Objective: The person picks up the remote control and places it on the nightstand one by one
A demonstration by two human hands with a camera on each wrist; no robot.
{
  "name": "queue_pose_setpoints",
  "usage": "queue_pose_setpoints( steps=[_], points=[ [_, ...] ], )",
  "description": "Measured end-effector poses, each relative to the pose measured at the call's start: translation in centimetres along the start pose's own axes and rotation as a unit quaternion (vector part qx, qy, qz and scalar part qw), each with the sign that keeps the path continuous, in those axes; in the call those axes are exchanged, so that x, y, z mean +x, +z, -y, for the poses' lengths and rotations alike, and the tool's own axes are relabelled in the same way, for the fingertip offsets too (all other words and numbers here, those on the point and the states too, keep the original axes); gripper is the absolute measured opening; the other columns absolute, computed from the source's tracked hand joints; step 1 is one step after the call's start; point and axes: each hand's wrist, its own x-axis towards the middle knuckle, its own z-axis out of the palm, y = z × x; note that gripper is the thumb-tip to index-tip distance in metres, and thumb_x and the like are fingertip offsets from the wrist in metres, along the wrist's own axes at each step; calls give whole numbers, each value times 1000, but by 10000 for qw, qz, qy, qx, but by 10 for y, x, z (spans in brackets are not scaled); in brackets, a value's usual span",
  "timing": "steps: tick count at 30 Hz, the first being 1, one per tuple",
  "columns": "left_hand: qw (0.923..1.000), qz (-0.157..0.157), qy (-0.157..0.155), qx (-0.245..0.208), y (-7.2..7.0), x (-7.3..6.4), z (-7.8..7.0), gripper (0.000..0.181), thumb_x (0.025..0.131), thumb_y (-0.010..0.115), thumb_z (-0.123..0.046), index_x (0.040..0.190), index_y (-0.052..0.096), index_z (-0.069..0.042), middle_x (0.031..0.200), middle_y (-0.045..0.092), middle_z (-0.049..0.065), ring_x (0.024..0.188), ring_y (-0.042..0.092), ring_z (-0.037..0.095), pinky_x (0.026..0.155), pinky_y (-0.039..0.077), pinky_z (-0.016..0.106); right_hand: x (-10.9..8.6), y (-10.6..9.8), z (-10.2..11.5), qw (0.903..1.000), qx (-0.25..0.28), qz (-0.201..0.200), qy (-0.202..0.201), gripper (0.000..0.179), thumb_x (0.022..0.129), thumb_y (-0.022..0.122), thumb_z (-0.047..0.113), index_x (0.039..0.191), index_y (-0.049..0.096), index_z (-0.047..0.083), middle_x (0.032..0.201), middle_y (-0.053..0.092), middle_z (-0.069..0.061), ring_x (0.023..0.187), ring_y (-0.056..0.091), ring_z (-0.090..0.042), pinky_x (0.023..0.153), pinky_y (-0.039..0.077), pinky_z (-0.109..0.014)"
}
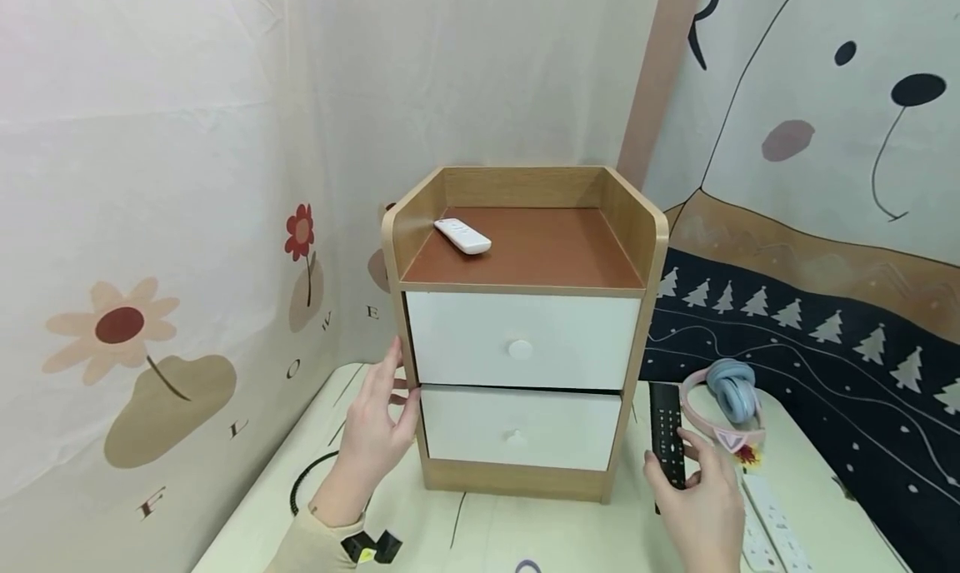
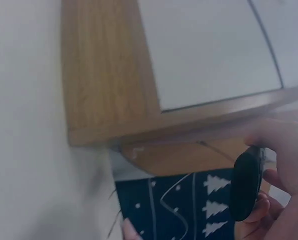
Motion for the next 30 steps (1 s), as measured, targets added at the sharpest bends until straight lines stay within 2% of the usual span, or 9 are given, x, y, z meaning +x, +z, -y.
queue_pose_setpoints(
  steps=[4, 7, 10, 14, 17, 19, 24, 28, 30],
  points=[
    [10000, 42, -29, 32, 0, -2, 0, 87, 91, 74, 9, 169, 38, 0, 121, 66, 25, 86, 74, 26, 68, 69, 31, -11, -6, 17, 9915, 718, -969, -489, 58, 89, 90, 23, 143, 70, 12, 123, 74, -12, 76, 45, -2, 63, 34, -9],
    [10000, 35, -34, 30, 1, -2, 0, 87, 91, 75, 9, 169, 38, 0, 121, 66, 25, 86, 74, 25, 68, 69, 31, -17, -12, 32, 9748, 1276, -1558, -962, 57, 87, 91, 11, 141, 72, 10, 116, 65, 17, 76, 44, 5, 68, 36, 4],
    [10000, 10, -33, 34, 1, -2, 1, 87, 90, 75, 9, 169, 38, 0, 122, 66, 26, 85, 74, 25, 67, 69, 31, -16, -18, 46, 9541, 1835, -1813, -1520, 59, 84, 90, 0, 140, 73, 4, 113, 51, 34, 78, 47, 4, 71, 42, 5],
    [10000, -20, -36, 37, 1, -1, 2, 88, 90, 75, 10, 169, 38, 0, 123, 66, 26, 85, 74, 25, 67, 69, 31, -7, -20, 61, 9179, 2428, -1876, -2517, 58, 77, 87, -10, 133, 73, -8, 115, 55, 30, 80, 48, 5, 71, 43, 3],
    [10000, -26, -44, 1, 1, 0, 2, 88, 90, 75, 11, 169, 38, 0, 123, 66, 26, 85, 74, 25, 66, 69, 34, -1, -23, 79, 8964, 2540, -1948, -3065, 53, 78, 87, 0, 129, 75, -9, 112, 57, 27, 82, 48, 6, 73, 42, 3],
    [10000, -25, -54, -28, 1, 0, 2, 88, 90, 75, 11, 169, 38, -1, 122, 66, 26, 85, 74, 25, 65, 69, 35, 4, -26, 95, 8860, 2561, -2007, -3302, 51, 80, 86, 8, 127, 77, -9, 106, 64, 15, 84, 48, 5, 74, 42, 3],
    [10000, -27, -69, -62, 1, 0, 1, 88, 90, 75, 11, 169, 38, -1, 122, 66, 26, 84, 74, 25, 65, 69, 35, 20, -33, 133, 8742, 2418, -1983, -3715, 51, 83, 85, 20, 129, 80, 0, 104, 69, -25, 88, 48, 4, 75, 41, 0],
    [9999, 15, -86, -80, 2, -1, 1, 88, 90, 75, 10, 169, 38, -1, 123, 66, 26, 85, 74, 25, 66, 69, 35, 36, -35, 160, 8663, 2208, -1735, -4132, 52, 84, 84, 24, 133, 80, 6, 112, 72, -28, 99, 55, -5, 79, 42, -4],
    [9999, 39, -114, -99, 3, -2, 1, 88, 91, 75, 10, 170, 37, -2, 123, 66, 26, 85, 75, 26, 66, 69, 35, 41, -36, 172, 8688, 1938, -1587, -4271, 52, 85, 85, 23, 135, 79, 9, 114, 73, -26, 102, 59, -15, 80, 43, -9]
  ],
)
